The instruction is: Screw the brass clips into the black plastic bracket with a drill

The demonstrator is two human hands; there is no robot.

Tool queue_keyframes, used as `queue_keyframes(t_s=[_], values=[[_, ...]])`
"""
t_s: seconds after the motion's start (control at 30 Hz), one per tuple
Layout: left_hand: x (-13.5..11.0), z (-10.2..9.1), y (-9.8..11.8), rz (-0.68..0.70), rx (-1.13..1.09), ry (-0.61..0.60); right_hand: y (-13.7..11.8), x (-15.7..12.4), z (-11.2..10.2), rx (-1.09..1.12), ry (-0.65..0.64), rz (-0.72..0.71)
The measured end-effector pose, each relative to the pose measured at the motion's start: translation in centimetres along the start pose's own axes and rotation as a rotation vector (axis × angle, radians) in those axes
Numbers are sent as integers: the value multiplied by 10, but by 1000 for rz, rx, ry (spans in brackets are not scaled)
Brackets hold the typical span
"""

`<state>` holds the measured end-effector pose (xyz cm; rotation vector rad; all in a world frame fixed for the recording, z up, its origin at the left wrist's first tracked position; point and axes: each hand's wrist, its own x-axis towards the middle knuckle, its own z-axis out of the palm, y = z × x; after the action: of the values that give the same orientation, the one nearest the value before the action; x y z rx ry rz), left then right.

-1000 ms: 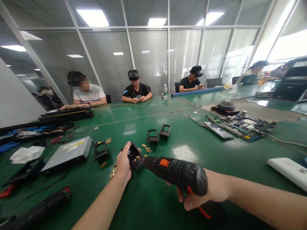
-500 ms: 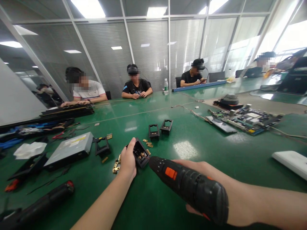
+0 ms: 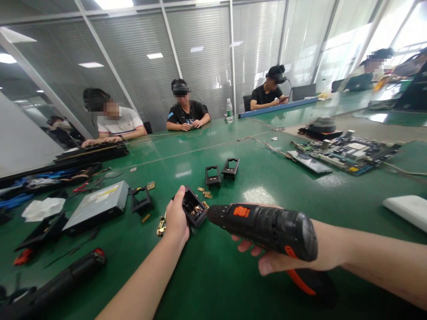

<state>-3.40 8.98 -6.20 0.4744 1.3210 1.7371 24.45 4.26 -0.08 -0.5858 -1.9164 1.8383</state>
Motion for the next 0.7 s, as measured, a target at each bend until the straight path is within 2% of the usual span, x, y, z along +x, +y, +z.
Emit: queue_keyframes(t_s=[0.1, 0.23, 0.43, 0.53, 0.63, 0.7], values=[[-1, 1, 0, 5, 9, 4, 3, 0, -3, 24, -28, 51], [-1, 2, 0, 16, -3, 7, -2, -2, -9, -62, -35, 91], [0, 4, -1, 37, -21, 30, -5, -1, -13, -162, -32, -59], [0, 3, 0, 26, -28, 14, -4, -2, -11, -164, -35, -82], [1, 2, -1, 3, -40, -9, -6, -3, -11, -175, -30, -48], [3, 2, -2, -5, -38, -23, -6, -4, -13, -200, -28, 22]])
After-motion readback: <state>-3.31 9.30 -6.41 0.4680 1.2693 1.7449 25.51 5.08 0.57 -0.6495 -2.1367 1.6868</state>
